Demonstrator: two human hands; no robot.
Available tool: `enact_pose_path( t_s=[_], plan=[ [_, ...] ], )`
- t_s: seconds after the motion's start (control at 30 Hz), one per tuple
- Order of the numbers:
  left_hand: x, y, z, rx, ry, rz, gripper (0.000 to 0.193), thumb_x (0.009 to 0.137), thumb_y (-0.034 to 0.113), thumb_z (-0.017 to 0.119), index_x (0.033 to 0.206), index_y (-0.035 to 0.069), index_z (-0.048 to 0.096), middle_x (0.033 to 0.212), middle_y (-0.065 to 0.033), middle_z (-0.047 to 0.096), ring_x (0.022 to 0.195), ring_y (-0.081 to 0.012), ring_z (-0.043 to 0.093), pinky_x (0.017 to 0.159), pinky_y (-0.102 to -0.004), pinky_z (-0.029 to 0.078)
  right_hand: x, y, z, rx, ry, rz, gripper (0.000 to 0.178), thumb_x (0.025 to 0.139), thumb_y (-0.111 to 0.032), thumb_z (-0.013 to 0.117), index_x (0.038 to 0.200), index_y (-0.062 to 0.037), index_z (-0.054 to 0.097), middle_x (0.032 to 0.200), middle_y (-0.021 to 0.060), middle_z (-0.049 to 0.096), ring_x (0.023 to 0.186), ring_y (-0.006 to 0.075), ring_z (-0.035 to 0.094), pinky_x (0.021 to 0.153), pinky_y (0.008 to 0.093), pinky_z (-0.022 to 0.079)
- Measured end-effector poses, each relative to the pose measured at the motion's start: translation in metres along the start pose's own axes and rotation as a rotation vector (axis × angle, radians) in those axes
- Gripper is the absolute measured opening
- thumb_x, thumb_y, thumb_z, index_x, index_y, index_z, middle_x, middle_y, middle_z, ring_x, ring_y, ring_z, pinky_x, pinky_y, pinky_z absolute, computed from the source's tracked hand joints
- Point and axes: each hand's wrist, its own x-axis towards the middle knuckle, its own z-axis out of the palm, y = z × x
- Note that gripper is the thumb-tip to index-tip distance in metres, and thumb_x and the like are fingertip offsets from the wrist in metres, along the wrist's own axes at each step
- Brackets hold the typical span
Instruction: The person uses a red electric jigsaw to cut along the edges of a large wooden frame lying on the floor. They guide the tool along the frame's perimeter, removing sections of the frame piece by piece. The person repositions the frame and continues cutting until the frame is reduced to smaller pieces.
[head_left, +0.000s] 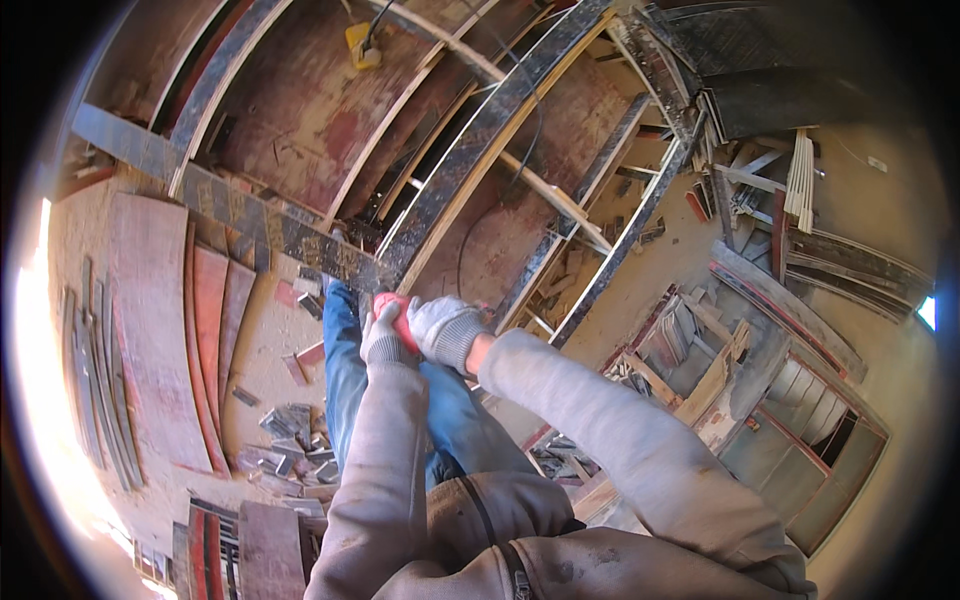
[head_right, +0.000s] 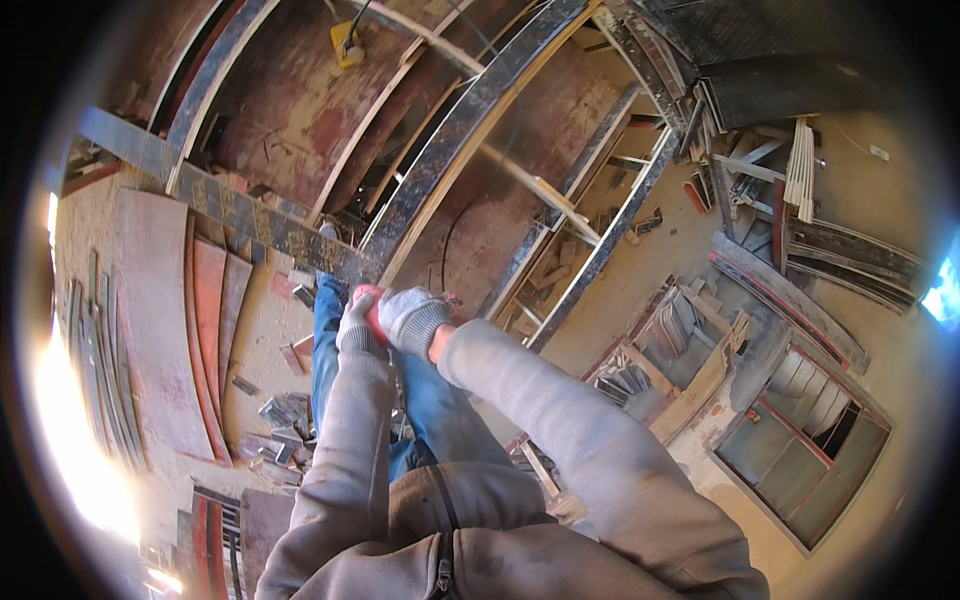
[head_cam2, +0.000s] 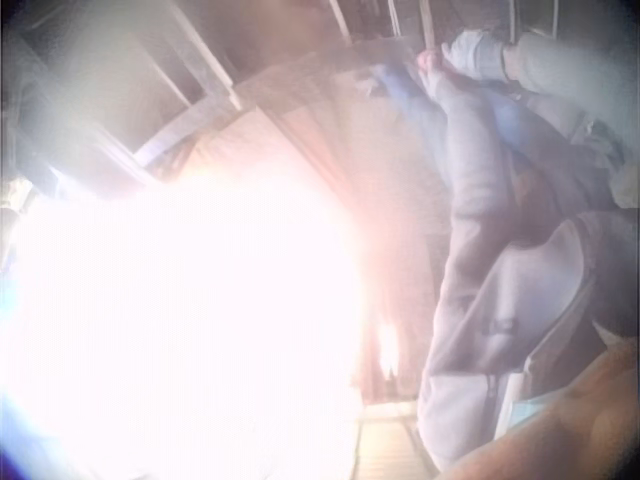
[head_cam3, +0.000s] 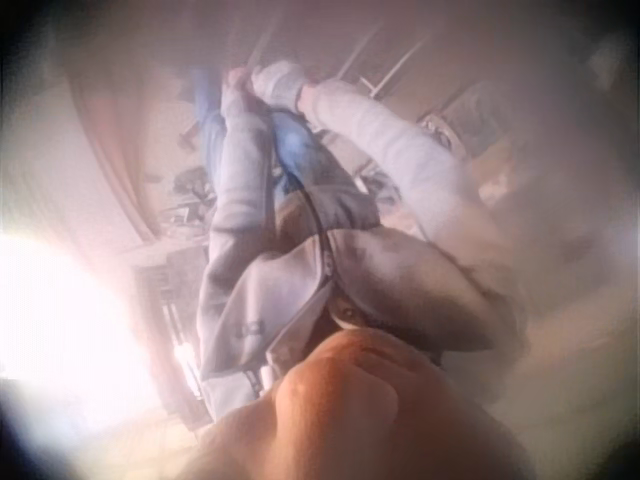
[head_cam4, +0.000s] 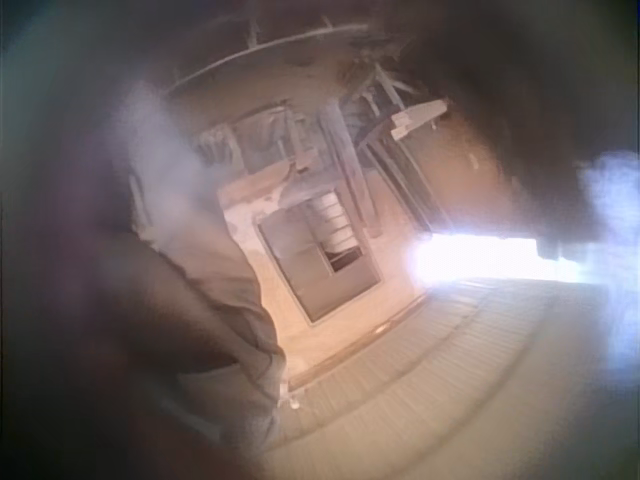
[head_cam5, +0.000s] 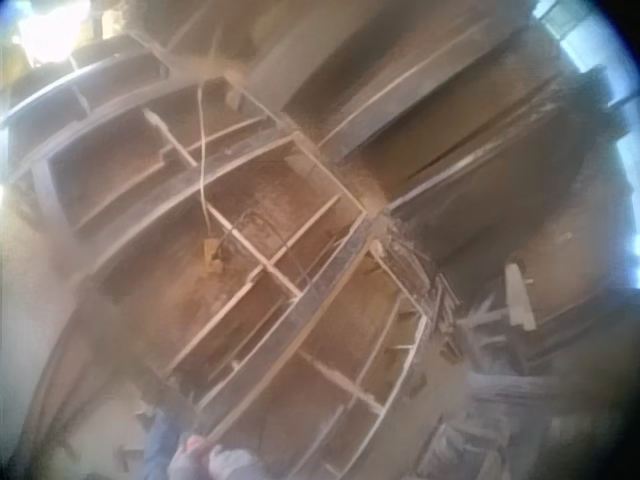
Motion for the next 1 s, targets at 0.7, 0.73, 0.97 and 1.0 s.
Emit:
enact_pose_path(
  t_s=[0.7,0.73,0.97,1.0],
  plan=[
    [0.033,0.005,-0.004,-0.065,-0.076,-0.174,0.071,0.093,0.008,0.072,0.157,0.021,0.043,0.14,-0.019,0.061,0.11,-0.0397,0.07,0.092,-0.058,0.059,0.031,0.009,-0.024,0.0,-0.185,-0.115,0.046,0.095,-0.018,0.06,0.129,0.0121,0.058,0.094,0.0236,0.078,0.084,0.038,0.078,0.072,0.0496,0.062],
    [0.038,-0.003,-0.01,-0.151,-0.123,-0.141,0.073,0.093,0.007,0.072,0.158,0.02,0.042,0.138,-0.0188,0.062,0.109,-0.0394,0.071,0.092,-0.0581,0.06,0.029,0.006,-0.017,-0.006,-0.149,-0.083,0.042,0.095,-0.017,0.058,0.126,0.0112,0.059,0.092,0.0227,0.078,0.082,0.037,0.078,0.071,0.0491,0.062],
    [0.031,-0.023,-0.058,-0.433,-0.405,-0.172,0.058,0.094,0.015,0.073,0.147,0.011,0.049,0.125,-0.0151,0.067,0.106,-0.0348,0.071,0.097,-0.0509,0.058,0.031,-0.041,0.005,0.036,-0.203,0.074,0.037,0.104,-0.022,0.048,0.127,-0.0012,0.068,0.109,0.0181,0.078,0.097,0.0349,0.078,0.08,0.0529,0.061],
    [0.025,-0.016,-0.057,-0.423,-0.391,-0.187,0.043,0.097,0.02,0.07,0.136,0.008,0.059,0.121,-0.0142,0.069,0.108,-0.0347,0.07,0.098,-0.0522,0.057,0.033,-0.046,-0.001,0.056,-0.274,0.075,0.042,0.106,-0.027,0.043,0.132,-0.0039,0.067,0.115,0.0166,0.078,0.107,0.0382,0.075,0.089,0.0532,0.06]
  ],
)
